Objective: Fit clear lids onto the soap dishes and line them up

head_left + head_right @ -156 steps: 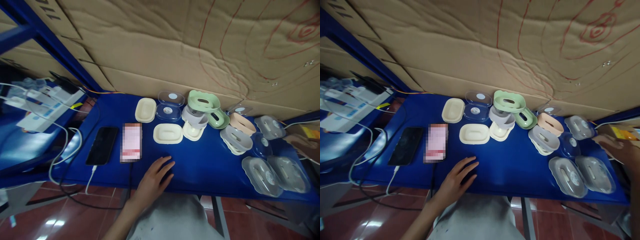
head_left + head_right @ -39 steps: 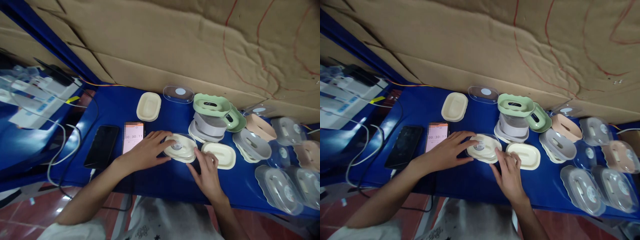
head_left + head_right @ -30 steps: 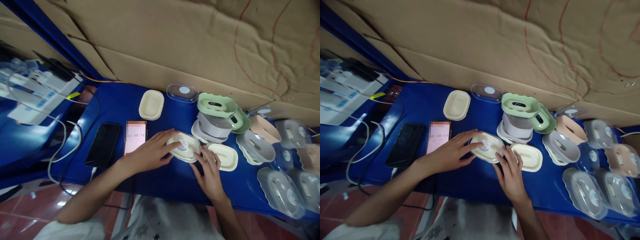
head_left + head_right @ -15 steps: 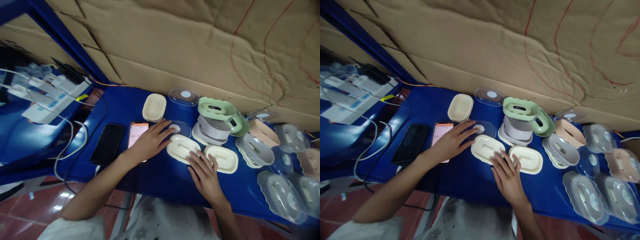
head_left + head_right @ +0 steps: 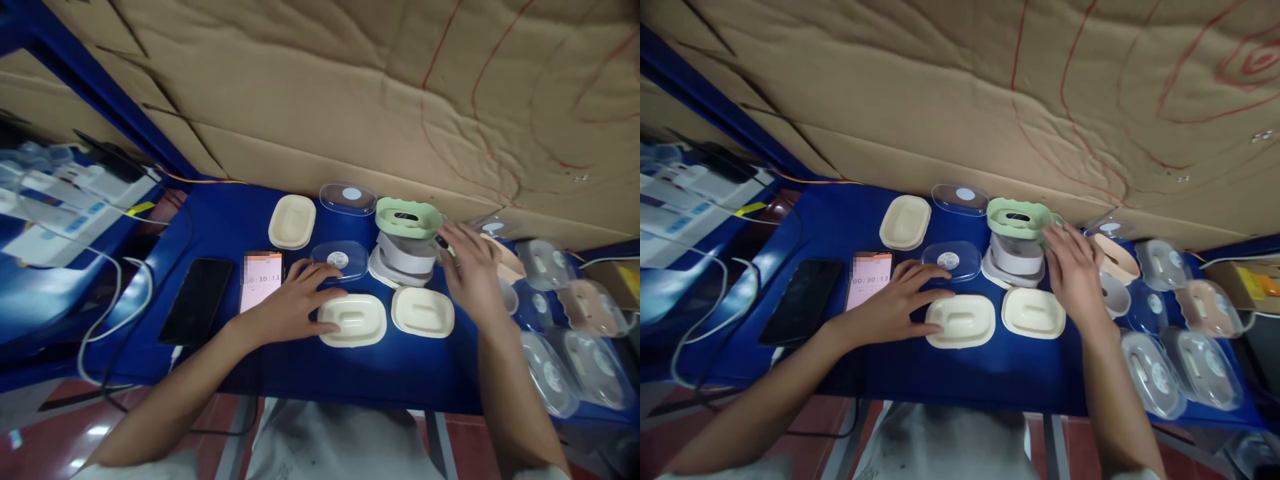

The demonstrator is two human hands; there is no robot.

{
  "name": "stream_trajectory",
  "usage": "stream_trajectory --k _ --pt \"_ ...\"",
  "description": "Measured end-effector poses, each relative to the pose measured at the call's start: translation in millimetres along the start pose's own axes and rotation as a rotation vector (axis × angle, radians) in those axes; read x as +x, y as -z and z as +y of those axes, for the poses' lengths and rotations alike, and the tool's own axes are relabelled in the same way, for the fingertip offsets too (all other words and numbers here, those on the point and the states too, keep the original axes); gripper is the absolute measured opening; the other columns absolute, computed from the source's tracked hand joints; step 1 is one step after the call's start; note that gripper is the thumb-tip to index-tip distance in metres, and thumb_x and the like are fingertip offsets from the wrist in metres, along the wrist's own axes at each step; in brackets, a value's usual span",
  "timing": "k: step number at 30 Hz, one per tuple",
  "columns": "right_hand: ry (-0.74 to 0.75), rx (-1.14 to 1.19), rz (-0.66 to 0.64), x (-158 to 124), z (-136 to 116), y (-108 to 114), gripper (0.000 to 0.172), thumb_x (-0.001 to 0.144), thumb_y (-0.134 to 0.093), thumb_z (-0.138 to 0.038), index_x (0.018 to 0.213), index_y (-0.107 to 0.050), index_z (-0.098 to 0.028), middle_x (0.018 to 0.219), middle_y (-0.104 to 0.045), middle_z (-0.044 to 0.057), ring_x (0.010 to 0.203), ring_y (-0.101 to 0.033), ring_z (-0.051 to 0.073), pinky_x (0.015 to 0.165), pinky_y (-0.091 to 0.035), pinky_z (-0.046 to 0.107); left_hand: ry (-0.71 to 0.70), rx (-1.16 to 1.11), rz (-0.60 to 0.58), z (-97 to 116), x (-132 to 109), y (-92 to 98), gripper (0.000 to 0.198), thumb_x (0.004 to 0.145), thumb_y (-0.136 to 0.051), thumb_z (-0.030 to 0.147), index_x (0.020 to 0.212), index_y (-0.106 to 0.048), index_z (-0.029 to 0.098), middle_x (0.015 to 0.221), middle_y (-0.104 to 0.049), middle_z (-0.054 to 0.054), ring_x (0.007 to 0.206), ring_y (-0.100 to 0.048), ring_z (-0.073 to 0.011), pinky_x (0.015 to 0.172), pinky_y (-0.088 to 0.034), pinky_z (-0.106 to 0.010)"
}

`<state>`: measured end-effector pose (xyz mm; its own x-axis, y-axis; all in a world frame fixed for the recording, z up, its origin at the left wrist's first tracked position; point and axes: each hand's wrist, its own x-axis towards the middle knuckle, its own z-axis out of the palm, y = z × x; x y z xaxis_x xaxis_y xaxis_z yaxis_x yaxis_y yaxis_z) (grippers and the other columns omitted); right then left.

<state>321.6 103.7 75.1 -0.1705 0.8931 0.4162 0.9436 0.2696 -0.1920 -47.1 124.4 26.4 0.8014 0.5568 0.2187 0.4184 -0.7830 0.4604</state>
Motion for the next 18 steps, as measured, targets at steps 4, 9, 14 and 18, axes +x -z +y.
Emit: stream_trajectory --k 4,9,14,18 --pt "0.012 0.135 -0.161 44 28 -11 0.028 0.106 -0.056 -0.044 0.123 -0.073 -0.029 0.139 -0.073 0.007 0.143 -0.057 0.033 0.119 -0.039 0.059 -0.006 -0.018 -0.119 5 -1 -5.2 0.069 0.081 -0.09 0.056 0.139 -0.065 0.027 0.161 -0.047 -0.017 0.151 -0.041 -0.0434 0.124 -0.026 -0.07" --pt "0.023 0.186 -0.254 54 24 -14 0.023 0.102 -0.061 -0.051 0.108 -0.073 -0.032 0.125 -0.078 0.004 0.134 -0.064 0.035 0.124 -0.03 0.069 0.0 -0.007 -0.157 6 -1 -5.6 0.059 0.085 -0.087 0.053 0.133 -0.068 0.025 0.162 -0.047 -0.017 0.155 -0.037 -0.042 0.127 -0.021 -0.07" --pt "-0.043 0.288 -0.123 56 3 -4 0.02 0.104 -0.061 -0.051 0.105 -0.069 -0.032 0.132 -0.073 0.005 0.142 -0.057 0.033 0.13 -0.023 0.064 0.014 0.009 -0.104 4 -2 -3.5 0.055 0.089 -0.085 0.047 0.135 -0.067 0.024 0.161 -0.048 -0.016 0.153 -0.04 -0.0416 0.126 -0.023 -0.069" --pt "-0.198 0.544 0.153 19 -19 17 0.027 0.105 -0.058 -0.05 0.119 -0.065 -0.028 0.119 -0.073 0.009 0.109 -0.071 0.026 0.095 -0.057 0.045 0.025 0.04 -0.089 0 -2 -5.6 0.067 0.091 -0.081 0.052 0.148 -0.058 0.025 0.16 -0.051 -0.016 0.146 -0.048 -0.0407 0.119 -0.037 -0.061"
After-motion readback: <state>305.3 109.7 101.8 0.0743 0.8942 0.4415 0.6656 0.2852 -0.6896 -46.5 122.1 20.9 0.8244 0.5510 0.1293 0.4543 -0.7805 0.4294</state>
